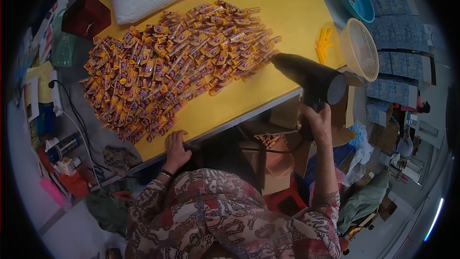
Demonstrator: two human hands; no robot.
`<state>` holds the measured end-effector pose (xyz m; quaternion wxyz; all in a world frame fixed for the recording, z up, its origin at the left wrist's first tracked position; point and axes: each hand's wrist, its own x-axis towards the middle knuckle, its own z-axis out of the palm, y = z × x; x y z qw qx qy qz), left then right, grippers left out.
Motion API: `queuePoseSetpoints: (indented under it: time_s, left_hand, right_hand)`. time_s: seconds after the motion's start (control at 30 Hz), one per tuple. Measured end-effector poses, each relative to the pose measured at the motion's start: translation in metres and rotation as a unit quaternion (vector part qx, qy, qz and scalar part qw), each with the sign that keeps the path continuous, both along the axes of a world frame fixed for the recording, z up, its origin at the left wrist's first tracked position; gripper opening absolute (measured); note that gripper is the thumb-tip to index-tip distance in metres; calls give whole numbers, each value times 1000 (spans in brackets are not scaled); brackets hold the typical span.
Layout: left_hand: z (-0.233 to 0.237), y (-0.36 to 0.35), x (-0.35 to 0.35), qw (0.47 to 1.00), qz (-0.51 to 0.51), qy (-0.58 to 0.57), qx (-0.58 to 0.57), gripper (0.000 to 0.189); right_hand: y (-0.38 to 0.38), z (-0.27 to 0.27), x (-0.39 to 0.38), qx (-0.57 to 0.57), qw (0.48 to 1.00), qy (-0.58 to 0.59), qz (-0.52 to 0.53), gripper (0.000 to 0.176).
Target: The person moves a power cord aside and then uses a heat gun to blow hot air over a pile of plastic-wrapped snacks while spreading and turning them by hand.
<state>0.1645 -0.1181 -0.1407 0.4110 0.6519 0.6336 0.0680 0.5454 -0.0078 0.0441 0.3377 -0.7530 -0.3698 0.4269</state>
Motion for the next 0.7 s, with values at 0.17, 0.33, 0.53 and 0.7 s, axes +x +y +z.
queuePoseSetpoints:
  time_s: [0.17, 0.33, 0.53, 0.7]
  left_hand:
    - [-6, 0, -2, 1000, -14, 14, 16, 60]
    - [1, 4, 0, 1000, -11, 20, -14, 60]
    - [1, 4, 0, 1000, -2, 9, -9, 59]
    - [1, 3, 0, 1000, 1, 2, -1, 59]
  right_hand:
    - [-18, 6, -32, -12, 998, 37, 47, 22]
    - [-18, -4, -25, -6, 999, -38, 8, 22]
    - [-40, -9, -51, 12, 993, -16, 120, 26]
    - [-8, 1, -51, -38, 999, 30, 23, 25]
